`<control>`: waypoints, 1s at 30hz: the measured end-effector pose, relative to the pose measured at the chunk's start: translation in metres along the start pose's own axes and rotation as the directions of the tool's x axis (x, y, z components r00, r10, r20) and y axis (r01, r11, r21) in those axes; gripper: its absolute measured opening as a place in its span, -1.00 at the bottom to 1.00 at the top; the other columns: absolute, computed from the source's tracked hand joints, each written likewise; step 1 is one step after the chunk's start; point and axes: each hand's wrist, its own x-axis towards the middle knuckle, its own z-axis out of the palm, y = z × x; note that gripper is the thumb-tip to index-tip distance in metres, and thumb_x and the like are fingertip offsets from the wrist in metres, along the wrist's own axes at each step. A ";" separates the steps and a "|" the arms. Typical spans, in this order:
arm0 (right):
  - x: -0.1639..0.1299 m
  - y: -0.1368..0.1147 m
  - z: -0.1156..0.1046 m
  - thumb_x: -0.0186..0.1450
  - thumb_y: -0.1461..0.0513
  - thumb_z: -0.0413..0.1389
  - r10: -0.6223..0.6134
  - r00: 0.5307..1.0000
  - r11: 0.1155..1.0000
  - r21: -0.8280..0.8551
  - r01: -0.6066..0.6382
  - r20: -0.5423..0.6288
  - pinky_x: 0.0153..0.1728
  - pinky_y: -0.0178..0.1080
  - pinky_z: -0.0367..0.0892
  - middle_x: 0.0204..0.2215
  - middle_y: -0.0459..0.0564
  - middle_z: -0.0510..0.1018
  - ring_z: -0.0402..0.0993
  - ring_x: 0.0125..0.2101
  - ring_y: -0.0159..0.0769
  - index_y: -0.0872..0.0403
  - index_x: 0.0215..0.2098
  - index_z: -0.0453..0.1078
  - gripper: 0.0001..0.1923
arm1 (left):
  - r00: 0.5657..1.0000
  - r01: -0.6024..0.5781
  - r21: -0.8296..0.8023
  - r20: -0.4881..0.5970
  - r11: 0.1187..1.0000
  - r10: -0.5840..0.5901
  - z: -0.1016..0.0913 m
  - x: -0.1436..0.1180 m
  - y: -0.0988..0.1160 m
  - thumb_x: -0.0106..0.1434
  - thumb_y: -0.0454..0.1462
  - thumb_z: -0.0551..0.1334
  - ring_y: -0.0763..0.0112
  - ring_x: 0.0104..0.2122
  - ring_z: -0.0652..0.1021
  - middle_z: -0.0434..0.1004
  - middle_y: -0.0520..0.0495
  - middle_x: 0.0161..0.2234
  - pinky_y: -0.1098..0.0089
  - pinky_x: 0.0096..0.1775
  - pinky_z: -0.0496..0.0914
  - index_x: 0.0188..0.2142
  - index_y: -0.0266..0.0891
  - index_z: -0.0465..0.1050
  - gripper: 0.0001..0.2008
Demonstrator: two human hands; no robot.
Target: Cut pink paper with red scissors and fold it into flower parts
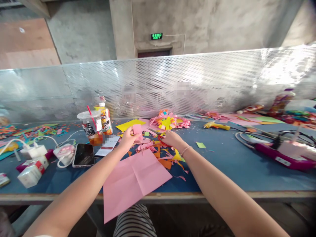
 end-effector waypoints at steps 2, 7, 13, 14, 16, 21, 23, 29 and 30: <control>0.000 -0.003 -0.001 0.15 0.08 -0.06 0.026 0.993 0.997 0.076 -0.017 -0.119 -0.37 -0.27 0.22 -0.30 0.25 0.45 0.40 -0.29 -0.13 0.23 -0.25 0.29 -0.62 | 1.000 0.017 -0.028 -0.003 0.999 -0.018 0.000 0.000 0.002 -0.03 -0.31 0.24 0.41 -0.46 0.50 0.46 -0.11 -0.35 0.35 -0.47 0.45 -0.28 -0.29 0.29 -0.73; -0.001 -0.020 -0.001 0.17 0.07 -0.08 0.008 0.967 0.883 0.455 0.113 -0.256 -0.38 -0.30 0.20 -0.38 0.06 0.39 0.32 -0.37 -0.30 0.16 -0.24 0.18 -0.67 | 0.999 0.012 -0.109 -0.031 0.994 -0.015 0.000 0.000 0.004 -0.03 -0.24 0.24 0.44 -0.46 0.48 0.45 -0.07 -0.39 0.34 -0.44 0.46 -0.31 -0.31 0.35 -0.73; -0.011 -0.043 0.005 0.15 0.06 -0.04 -0.253 0.939 0.481 0.811 0.332 -0.234 -0.32 -0.31 0.19 -0.41 -0.11 0.29 0.23 -0.39 -0.43 0.09 -0.30 0.14 -0.72 | 0.998 0.005 -0.212 -0.053 0.977 -0.016 -0.002 -0.001 0.008 -0.06 -0.22 0.26 0.52 -0.53 0.45 0.39 0.02 -0.48 0.44 -0.54 0.44 -0.35 -0.29 0.36 -0.74; -0.012 -0.044 0.007 0.14 0.05 -0.03 -0.277 0.934 0.460 0.822 0.335 -0.225 -0.32 -0.31 0.19 -0.42 -0.12 0.29 0.23 -0.39 -0.42 0.08 -0.32 0.14 -0.72 | 0.998 0.014 -0.230 -0.055 0.973 -0.027 -0.002 -0.002 0.009 -0.06 -0.23 0.26 0.53 -0.54 0.44 0.38 0.02 -0.49 0.47 -0.56 0.43 -0.36 -0.29 0.36 -0.75; -0.013 -0.045 0.010 0.13 0.02 -0.03 -0.301 0.932 0.459 0.825 0.329 -0.204 -0.33 -0.30 0.19 -0.42 -0.12 0.30 0.24 -0.39 -0.41 0.08 -0.35 0.14 -0.70 | 0.998 0.030 -0.259 -0.049 0.965 -0.045 -0.001 -0.002 0.010 -0.07 -0.26 0.27 0.58 -0.57 0.42 0.37 0.04 -0.51 0.52 -0.59 0.41 -0.37 -0.29 0.36 -0.76; -0.014 -0.043 0.014 0.13 -0.01 -0.03 -0.312 0.937 0.499 0.812 0.303 -0.158 -0.26 -0.22 0.22 -0.38 -0.05 0.36 0.29 -0.33 -0.32 0.08 -0.33 0.23 -0.66 | 0.999 0.045 -0.307 -0.005 0.951 -0.049 0.002 -0.007 0.014 -0.09 -0.31 0.28 0.62 -0.59 0.40 0.36 0.06 -0.54 0.55 -0.57 0.40 -0.42 -0.30 0.36 -0.80; -0.016 -0.043 0.013 0.12 -0.01 -0.02 -0.328 0.935 0.507 0.809 0.298 -0.138 -0.22 -0.19 0.22 -0.35 -0.03 0.37 0.30 -0.29 -0.28 0.08 -0.31 0.25 -0.65 | 0.998 0.055 -0.315 0.006 0.947 -0.056 0.003 -0.008 0.015 -0.11 -0.33 0.29 0.61 -0.60 0.40 0.35 0.07 -0.54 0.54 -0.57 0.41 -0.43 -0.30 0.36 -0.80; -0.024 -0.049 0.006 0.10 0.00 0.00 -0.367 0.925 0.461 0.845 0.272 -0.098 -0.28 -0.23 0.26 -0.33 -0.02 0.39 0.33 -0.30 -0.29 0.05 -0.32 0.25 -0.68 | 0.997 0.061 -0.338 -0.028 0.939 -0.075 0.002 -0.008 0.014 -0.05 -0.23 0.25 0.53 -0.60 0.41 0.37 0.03 -0.55 0.47 -0.62 0.39 -0.41 -0.28 0.35 -0.80; -0.024 -0.049 0.006 0.11 0.00 -0.01 -0.373 0.923 0.434 0.861 0.264 -0.095 -0.32 -0.25 0.27 -0.34 -0.03 0.40 0.33 -0.32 -0.30 0.05 -0.33 0.25 -0.68 | 0.996 0.055 -0.334 -0.049 0.941 -0.076 0.003 -0.007 0.014 -0.04 -0.20 0.24 0.52 -0.60 0.42 0.37 0.03 -0.55 0.47 -0.62 0.38 -0.42 -0.28 0.34 -0.79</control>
